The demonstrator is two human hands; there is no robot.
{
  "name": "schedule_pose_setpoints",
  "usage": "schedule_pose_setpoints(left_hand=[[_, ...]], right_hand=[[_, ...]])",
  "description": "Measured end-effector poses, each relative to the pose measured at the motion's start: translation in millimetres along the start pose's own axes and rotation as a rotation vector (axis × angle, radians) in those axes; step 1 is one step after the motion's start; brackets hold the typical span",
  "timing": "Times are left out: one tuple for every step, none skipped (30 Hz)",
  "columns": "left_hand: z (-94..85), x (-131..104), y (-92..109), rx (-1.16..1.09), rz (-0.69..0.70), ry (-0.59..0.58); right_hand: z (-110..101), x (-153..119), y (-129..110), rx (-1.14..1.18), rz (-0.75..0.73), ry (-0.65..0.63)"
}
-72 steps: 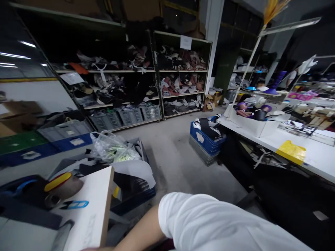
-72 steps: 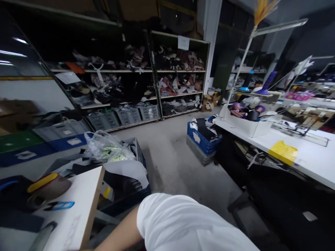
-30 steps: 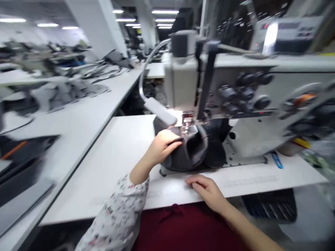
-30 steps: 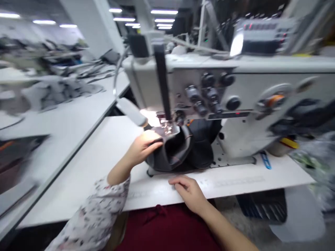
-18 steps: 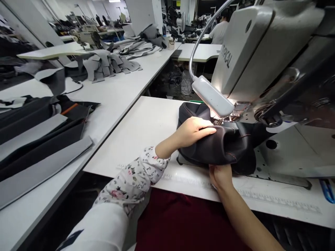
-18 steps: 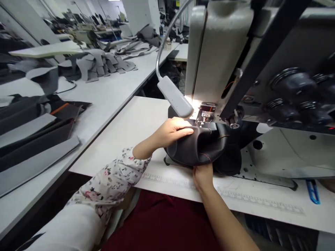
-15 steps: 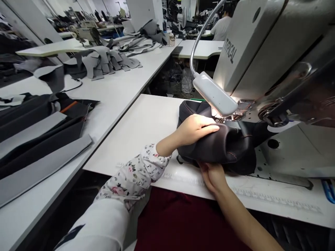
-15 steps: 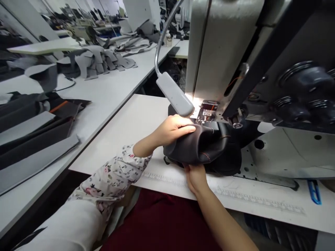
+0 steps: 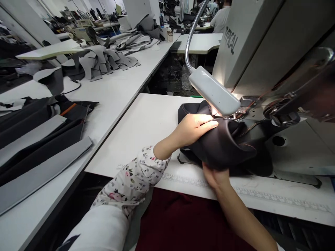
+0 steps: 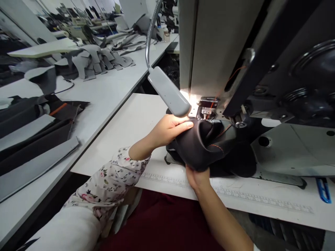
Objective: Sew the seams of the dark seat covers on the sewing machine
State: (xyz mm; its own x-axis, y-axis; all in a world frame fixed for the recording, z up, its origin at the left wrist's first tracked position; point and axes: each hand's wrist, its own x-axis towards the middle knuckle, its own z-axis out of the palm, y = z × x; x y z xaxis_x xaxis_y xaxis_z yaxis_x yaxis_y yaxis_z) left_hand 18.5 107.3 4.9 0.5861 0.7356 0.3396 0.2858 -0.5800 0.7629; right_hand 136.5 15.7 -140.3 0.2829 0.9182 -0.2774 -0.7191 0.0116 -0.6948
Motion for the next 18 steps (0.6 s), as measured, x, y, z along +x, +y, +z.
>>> schedule_pose_setpoints(left_hand=[[0.3,0,1,0.015,0.011,0.007],[1.1,0,3,0.032,0.023,0.018],[2.0,0,4,0.051,0.031,0.03],[3.1,0,5,0.072,0.034,0.041],[4.2,0,7,0.097,0.035,0.048],[5.1,0,8,0.126,0.035,0.053],[5.9,-1,9,0.156,0.039,0.057],[6.5,-1,9,0.185,0.049,0.059],[7.1,-2,9,0.211,0.063,0.063],[7.6,-2,9,0.237,0.079,0.069],[8.0,-2,8,0.265,0.098,0.077],[8.6,-3,7,0.298,0.125,0.084],[9.2,-3,6,0.343,0.165,0.09],[9.9,-4,5,0.4,0.219,0.09],[10.7,-4,3,0.467,0.29,0.085],[11.5,-5,2,0.534,0.371,0.072],[12.3,-7,1,0.595,0.449,0.053],[13.1,-8,0,0.647,0.516,0.034]], right_hand=[[-7,-4,-9,0.01,-0.008,0.012],[-12,-7,-17,0.015,-0.009,0.012],[-14,-9,-24,0.016,0.0,0.0],[-13,-10,-28,0.013,0.016,-0.02],[-10,-11,-31,0.009,0.037,-0.043],[-6,-11,-33,0.004,0.059,-0.065],[-2,-11,-34,0.0,0.078,-0.083],[3,-12,-34,-0.002,0.091,-0.097],[6,-13,-35,-0.002,0.101,-0.109],[10,-16,-36,-0.002,0.104,-0.116],[12,-19,-38,-0.005,0.094,-0.115],[14,-24,-39,-0.014,0.073,-0.107],[16,-29,-41,-0.023,0.047,-0.093],[17,-34,-42,-0.034,0.013,-0.075],[17,-38,-43,-0.05,-0.023,-0.061],[17,-42,-43,-0.071,-0.061,-0.055],[17,-45,-43,-0.111,-0.1,-0.062],[15,-48,-42,-0.165,-0.138,-0.077]])
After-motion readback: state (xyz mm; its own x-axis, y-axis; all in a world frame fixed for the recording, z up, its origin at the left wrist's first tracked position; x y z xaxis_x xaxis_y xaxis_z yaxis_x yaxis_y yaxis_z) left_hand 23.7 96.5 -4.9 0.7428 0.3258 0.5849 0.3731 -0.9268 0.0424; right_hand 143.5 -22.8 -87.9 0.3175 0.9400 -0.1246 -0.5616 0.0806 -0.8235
